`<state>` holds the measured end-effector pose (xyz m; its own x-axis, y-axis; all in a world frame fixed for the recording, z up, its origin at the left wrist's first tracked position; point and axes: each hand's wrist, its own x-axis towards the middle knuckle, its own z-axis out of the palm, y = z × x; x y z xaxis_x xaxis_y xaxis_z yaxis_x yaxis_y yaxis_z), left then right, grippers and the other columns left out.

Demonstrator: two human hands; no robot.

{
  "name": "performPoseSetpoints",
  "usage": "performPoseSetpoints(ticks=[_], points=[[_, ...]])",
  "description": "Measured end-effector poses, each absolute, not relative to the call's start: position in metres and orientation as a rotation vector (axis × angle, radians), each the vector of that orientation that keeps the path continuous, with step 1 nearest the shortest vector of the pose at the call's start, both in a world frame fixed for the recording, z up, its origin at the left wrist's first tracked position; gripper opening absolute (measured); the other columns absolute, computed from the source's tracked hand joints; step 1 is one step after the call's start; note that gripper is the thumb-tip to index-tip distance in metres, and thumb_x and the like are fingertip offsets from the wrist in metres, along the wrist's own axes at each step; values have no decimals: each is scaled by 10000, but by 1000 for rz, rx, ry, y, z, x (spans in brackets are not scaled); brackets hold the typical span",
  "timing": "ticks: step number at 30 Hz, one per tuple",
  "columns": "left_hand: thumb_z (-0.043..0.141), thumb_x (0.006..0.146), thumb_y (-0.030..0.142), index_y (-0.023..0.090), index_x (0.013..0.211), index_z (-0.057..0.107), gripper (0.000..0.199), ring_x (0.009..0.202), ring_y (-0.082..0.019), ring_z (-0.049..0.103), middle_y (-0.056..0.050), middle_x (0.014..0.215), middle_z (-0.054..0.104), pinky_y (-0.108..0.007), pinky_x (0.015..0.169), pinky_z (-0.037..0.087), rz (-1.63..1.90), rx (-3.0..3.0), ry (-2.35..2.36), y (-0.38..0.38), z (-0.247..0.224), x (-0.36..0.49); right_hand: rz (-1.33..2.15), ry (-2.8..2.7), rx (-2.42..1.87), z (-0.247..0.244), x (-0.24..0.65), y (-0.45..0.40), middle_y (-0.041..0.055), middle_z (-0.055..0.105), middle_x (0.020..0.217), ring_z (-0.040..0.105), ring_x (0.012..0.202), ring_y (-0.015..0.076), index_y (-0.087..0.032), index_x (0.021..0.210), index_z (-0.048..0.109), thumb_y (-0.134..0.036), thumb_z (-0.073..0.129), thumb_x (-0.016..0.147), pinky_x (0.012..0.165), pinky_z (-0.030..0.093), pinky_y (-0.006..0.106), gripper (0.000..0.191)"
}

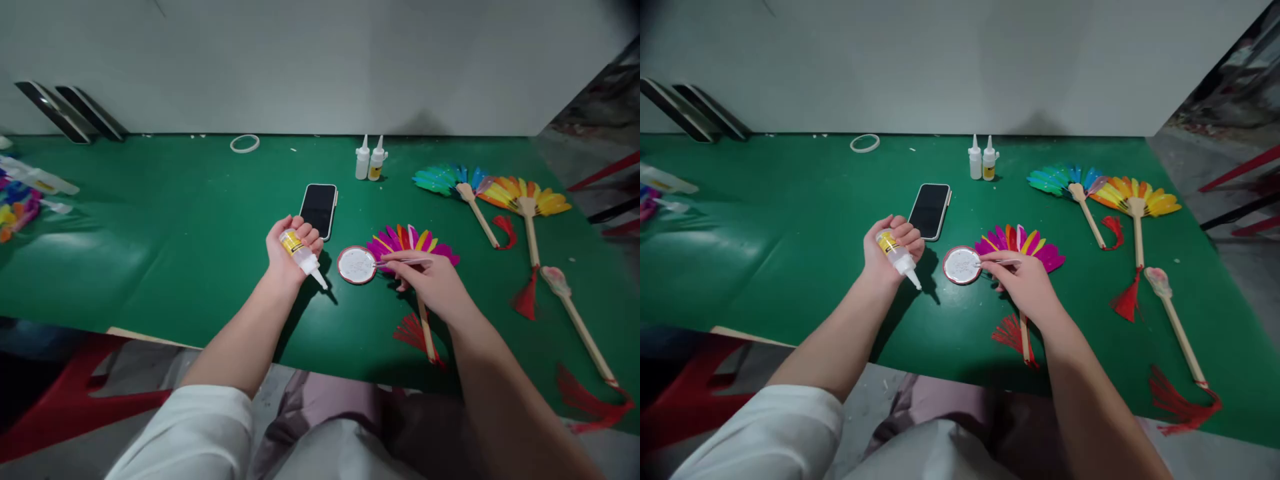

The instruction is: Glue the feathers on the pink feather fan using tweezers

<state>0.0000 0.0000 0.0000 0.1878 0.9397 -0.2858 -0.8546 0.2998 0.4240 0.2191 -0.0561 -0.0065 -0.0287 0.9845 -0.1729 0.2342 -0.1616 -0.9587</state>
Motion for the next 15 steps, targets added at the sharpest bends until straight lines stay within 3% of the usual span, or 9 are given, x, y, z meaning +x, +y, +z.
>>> performPoseSetpoints(ticks=[2, 6, 10, 15], points=[[336, 846, 260, 178, 530, 351, 327, 334, -77, 355, 47, 407, 309, -209, 356, 267, 1214, 206, 559, -1, -4, 0, 1316, -1274, -1489, -9, 216, -57, 41, 685, 719, 592, 534, 119, -178, 885, 696, -316, 632, 717, 484, 519, 259, 227], [323, 861, 293, 178, 530, 348, 351, 337, -85, 353, 43, 405, 308, -214, 358, 264, 1109, 226, 563, -1, -11, -5, 1359, -1353, -1419, -13, 209, -58, 56, 701, 894, 648, 727, 165, -212, 941, 692, -318, 654, 706, 666, 540, 315, 261], [335, 865, 294, 176, 540, 341, 346, 341, -73, 342, 50, 406, 296, -205, 370, 261, 1116, 224, 504, -1, -10, -9, 1145, -1473, -1463, -12, 207, -58, 38, 697, 882, 639, 789, 173, -227, 864, 703, -355, 632, 731, 772, 503, 345, 198], [308, 871, 293, 176, 542, 336, 350, 345, -79, 338, 45, 408, 302, -208, 369, 251, 1075, 215, 504, -5, -7, -7, 890, -1350, -1544, -18, 211, -56, 44, 680, 897, 633, 834, 183, -214, 966, 666, -348, 637, 731, 766, 513, 346, 272]])
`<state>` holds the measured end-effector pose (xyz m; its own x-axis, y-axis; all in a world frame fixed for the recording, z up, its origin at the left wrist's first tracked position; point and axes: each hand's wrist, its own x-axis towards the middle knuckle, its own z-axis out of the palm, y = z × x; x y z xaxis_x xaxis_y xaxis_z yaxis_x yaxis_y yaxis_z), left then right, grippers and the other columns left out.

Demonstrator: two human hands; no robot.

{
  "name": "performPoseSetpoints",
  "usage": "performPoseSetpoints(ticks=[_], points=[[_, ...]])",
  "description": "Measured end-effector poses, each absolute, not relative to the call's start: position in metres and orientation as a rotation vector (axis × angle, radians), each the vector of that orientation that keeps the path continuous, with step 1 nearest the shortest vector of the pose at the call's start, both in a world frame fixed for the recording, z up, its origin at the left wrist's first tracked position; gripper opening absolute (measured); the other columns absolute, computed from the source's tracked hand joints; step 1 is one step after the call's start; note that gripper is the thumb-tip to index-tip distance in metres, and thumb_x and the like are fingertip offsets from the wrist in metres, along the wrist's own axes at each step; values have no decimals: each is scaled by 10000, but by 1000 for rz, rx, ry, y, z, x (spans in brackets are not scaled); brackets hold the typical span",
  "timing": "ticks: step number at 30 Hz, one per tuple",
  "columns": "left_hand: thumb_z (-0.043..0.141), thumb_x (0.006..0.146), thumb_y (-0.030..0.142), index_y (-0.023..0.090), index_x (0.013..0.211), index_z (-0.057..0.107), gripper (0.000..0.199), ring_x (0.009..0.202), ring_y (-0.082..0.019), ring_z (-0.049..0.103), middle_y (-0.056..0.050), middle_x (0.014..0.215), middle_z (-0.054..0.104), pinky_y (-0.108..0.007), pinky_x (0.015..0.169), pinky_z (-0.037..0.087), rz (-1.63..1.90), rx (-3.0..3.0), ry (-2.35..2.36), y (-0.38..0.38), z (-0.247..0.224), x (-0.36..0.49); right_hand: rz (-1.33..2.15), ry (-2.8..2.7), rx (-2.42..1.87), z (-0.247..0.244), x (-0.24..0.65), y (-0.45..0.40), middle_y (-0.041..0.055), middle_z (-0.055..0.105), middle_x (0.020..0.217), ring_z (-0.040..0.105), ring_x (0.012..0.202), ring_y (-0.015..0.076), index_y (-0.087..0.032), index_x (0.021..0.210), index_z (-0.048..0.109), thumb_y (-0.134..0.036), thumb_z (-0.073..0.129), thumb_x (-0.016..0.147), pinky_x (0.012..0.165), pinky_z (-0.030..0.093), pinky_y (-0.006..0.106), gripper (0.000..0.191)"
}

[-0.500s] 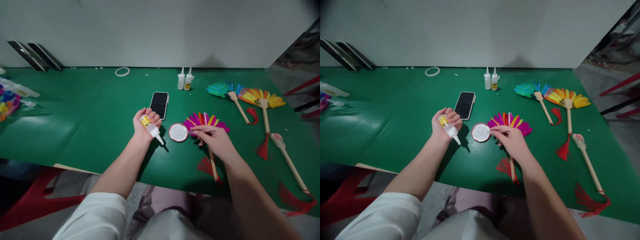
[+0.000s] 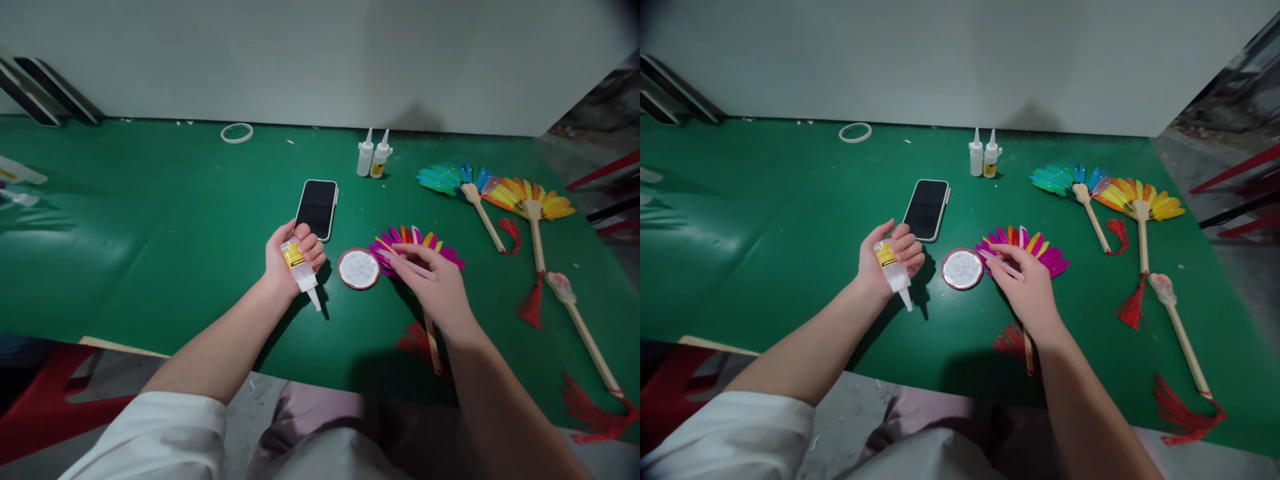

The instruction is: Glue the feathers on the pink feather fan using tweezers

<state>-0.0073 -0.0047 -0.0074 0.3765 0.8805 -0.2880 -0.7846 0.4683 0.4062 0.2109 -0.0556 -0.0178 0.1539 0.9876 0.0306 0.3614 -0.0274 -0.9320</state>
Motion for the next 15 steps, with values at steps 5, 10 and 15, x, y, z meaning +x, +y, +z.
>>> performPoseSetpoints(ticks=[5, 10, 15], points=[[315, 866, 293, 177, 544, 352, 344, 345, -85, 345, 43, 410, 310, -211, 366, 261, 1056, 209, 527, -7, -6, -6, 772, -1571, -1494, -27, 211, -56, 44, 682, 908, 633, 858, 190, -218, 896, 692, -323, 611, 758, 788, 511, 353, 191], [343, 850, 270, 174, 537, 371, 328, 340, -88, 368, 40, 410, 328, -215, 355, 275, 1113, 182, 582, -5, -6, -8, 562, -1781, -1510, -27, 207, -60, 44, 691, 869, 633, 815, 193, -219, 871, 688, -289, 561, 801, 764, 501, 355, 162], [348, 830, 246, 177, 529, 367, 309, 347, -93, 378, 36, 410, 331, -219, 358, 282, 1133, 171, 640, -5, -8, -8, 411, -1894, -1477, -27, 205, -60, 40, 696, 838, 629, 792, 191, -208, 855, 683, -241, 540, 811, 717, 486, 336, 153]])
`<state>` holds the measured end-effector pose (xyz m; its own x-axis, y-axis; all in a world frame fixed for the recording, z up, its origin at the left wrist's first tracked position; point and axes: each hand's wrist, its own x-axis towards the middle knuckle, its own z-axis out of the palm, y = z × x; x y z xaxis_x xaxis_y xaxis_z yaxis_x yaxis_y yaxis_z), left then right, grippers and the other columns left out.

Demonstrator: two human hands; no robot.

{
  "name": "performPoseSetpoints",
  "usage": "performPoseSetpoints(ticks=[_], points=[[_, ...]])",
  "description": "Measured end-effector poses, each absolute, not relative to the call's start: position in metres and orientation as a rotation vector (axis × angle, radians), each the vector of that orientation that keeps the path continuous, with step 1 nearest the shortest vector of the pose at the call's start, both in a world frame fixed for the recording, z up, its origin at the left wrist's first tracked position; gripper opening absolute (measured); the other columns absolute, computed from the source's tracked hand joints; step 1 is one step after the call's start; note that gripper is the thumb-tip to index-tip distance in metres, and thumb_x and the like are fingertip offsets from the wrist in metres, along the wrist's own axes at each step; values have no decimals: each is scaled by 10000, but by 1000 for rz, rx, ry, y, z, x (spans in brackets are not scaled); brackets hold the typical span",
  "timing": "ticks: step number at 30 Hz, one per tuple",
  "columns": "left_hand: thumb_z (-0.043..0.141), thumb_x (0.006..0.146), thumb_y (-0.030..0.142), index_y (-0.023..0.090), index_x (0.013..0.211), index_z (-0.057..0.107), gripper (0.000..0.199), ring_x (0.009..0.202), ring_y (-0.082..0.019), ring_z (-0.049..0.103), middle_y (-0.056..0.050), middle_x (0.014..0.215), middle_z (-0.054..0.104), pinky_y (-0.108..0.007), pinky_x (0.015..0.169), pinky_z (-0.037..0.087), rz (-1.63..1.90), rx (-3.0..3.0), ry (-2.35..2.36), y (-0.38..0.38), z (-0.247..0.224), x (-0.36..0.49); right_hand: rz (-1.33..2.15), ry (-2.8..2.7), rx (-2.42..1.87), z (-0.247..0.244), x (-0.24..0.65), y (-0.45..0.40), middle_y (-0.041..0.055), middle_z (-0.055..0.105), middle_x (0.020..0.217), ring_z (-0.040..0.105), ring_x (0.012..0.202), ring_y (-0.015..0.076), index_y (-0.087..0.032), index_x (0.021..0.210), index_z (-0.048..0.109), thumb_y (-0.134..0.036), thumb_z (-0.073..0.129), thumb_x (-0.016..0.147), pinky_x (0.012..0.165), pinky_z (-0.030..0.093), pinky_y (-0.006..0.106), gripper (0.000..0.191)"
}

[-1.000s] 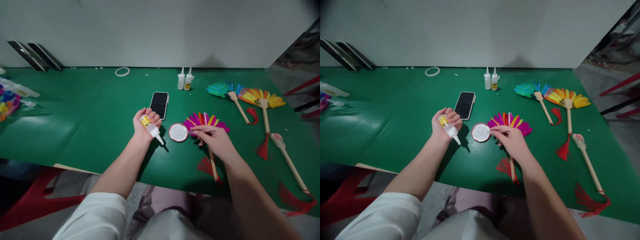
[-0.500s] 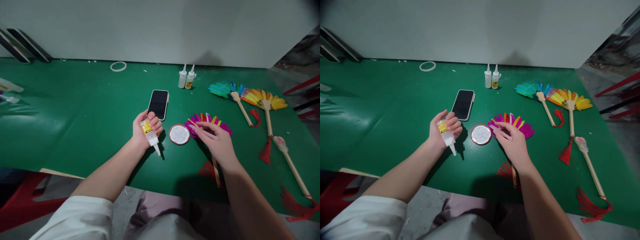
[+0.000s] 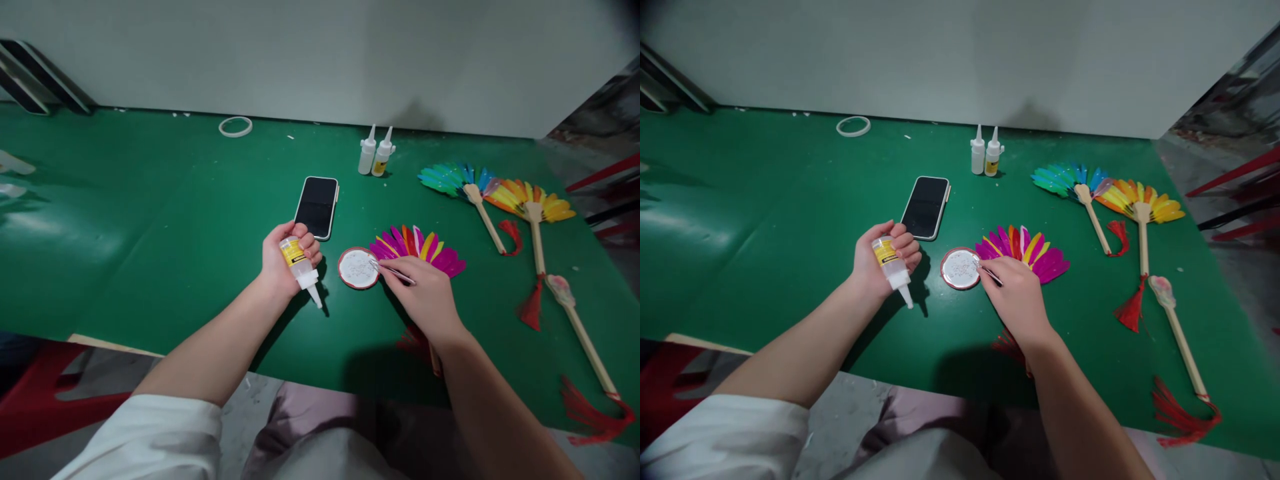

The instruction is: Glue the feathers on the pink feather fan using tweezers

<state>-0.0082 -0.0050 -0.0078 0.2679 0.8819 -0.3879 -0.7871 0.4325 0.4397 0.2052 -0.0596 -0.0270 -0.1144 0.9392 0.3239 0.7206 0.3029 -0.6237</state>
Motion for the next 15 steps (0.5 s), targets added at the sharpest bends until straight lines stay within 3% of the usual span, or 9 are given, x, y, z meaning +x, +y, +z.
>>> performPoseSetpoints(ticks=[15], points=[[332, 827, 239, 176, 530, 367, 306, 348, -92, 386, 35, 411, 339, -218, 363, 289, 1118, 193, 658, -5, -7, -8, 403, -1907, -1470, -27, 205, -58, 32, 700, 830, 634, 787, 182, -211, 849, 686, -223, 543, 807, 709, 476, 320, 149]])
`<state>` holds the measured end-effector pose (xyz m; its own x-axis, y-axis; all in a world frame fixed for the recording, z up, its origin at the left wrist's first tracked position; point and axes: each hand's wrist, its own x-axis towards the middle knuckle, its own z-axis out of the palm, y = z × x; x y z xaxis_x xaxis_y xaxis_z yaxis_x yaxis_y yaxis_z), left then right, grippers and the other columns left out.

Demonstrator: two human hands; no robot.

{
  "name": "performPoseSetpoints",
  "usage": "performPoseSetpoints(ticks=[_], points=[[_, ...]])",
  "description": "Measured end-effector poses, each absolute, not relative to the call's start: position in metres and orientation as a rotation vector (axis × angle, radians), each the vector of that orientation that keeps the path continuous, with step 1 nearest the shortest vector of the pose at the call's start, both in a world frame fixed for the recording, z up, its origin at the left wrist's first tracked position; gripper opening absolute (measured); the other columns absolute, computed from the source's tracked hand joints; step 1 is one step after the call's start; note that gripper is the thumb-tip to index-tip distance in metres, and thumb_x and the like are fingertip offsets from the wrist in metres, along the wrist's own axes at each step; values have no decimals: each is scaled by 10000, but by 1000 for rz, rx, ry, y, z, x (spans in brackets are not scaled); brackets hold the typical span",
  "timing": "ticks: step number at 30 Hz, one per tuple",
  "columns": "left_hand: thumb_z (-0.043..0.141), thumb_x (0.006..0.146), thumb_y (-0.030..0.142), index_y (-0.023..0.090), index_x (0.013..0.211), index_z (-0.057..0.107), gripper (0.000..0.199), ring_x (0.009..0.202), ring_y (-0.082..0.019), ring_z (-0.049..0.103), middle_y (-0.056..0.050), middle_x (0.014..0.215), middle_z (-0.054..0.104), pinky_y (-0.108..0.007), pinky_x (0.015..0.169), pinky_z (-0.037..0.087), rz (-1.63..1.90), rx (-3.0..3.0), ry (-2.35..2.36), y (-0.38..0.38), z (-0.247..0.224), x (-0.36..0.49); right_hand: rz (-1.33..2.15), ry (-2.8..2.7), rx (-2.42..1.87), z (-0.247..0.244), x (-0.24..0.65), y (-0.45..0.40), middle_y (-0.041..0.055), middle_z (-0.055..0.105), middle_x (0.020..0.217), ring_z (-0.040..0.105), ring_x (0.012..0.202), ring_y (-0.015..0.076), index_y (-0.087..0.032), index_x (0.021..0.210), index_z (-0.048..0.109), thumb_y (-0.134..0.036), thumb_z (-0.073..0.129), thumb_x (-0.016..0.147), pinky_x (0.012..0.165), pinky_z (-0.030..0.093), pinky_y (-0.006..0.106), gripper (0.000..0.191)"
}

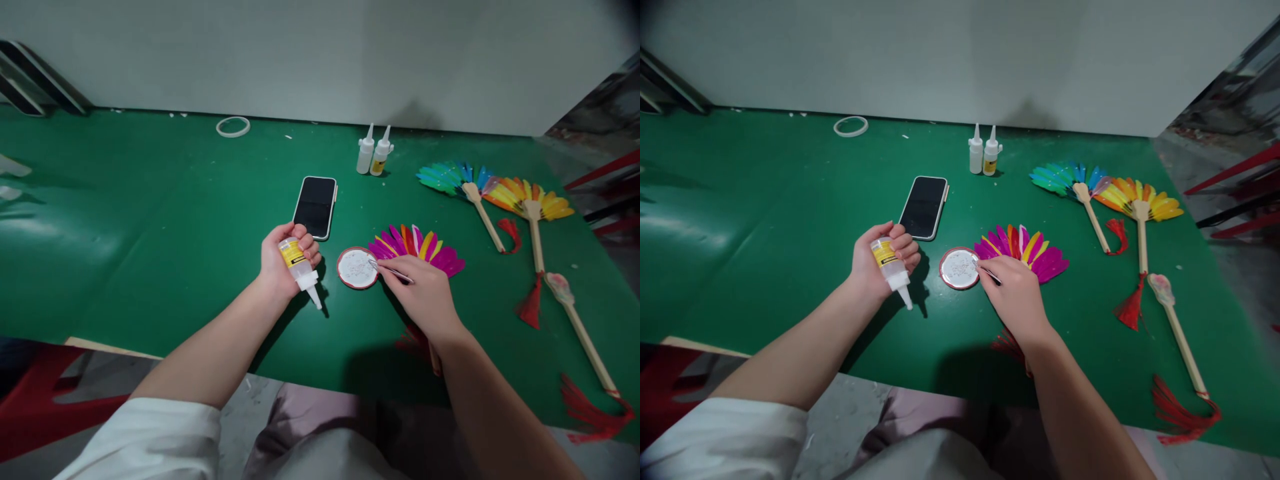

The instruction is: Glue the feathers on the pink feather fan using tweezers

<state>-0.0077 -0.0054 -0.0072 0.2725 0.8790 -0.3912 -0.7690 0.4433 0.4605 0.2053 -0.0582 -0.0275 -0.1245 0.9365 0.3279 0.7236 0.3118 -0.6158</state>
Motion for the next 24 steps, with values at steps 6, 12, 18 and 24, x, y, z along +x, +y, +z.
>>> performPoseSetpoints(ticks=[6, 12, 18, 24], points=[[329, 825, 237, 175, 528, 367, 305, 348, -92, 383, 36, 412, 335, -216, 360, 285, 1132, 175, 676, -5, -6, -7, 412, -1903, -1473, -27, 205, -58, 35, 700, 820, 636, 777, 183, -211, 840, 689, -227, 548, 802, 706, 479, 322, 146], [336, 822, 234, 175, 528, 371, 302, 349, -92, 382, 35, 414, 340, -216, 361, 288, 1131, 178, 673, -5, -7, -7, 417, -1896, -1465, -28, 205, -57, 36, 700, 817, 634, 772, 180, -213, 844, 691, -233, 547, 803, 706, 481, 322, 151], [336, 823, 236, 172, 530, 377, 302, 348, -95, 388, 33, 415, 346, -218, 358, 290, 1129, 172, 666, -5, -7, -8, 428, -1888, -1472, -28, 205, -57, 36, 699, 825, 634, 782, 181, -208, 847, 688, -237, 552, 803, 714, 483, 324, 146], [341, 823, 237, 172, 529, 379, 304, 346, -96, 392, 34, 412, 350, -218, 355, 297, 1128, 163, 666, -5, -6, -8, 423, -1886, -1466, -28, 205, -57, 25, 700, 832, 634, 784, 176, -220, 855, 686, -244, 557, 803, 712, 487, 319, 141]])
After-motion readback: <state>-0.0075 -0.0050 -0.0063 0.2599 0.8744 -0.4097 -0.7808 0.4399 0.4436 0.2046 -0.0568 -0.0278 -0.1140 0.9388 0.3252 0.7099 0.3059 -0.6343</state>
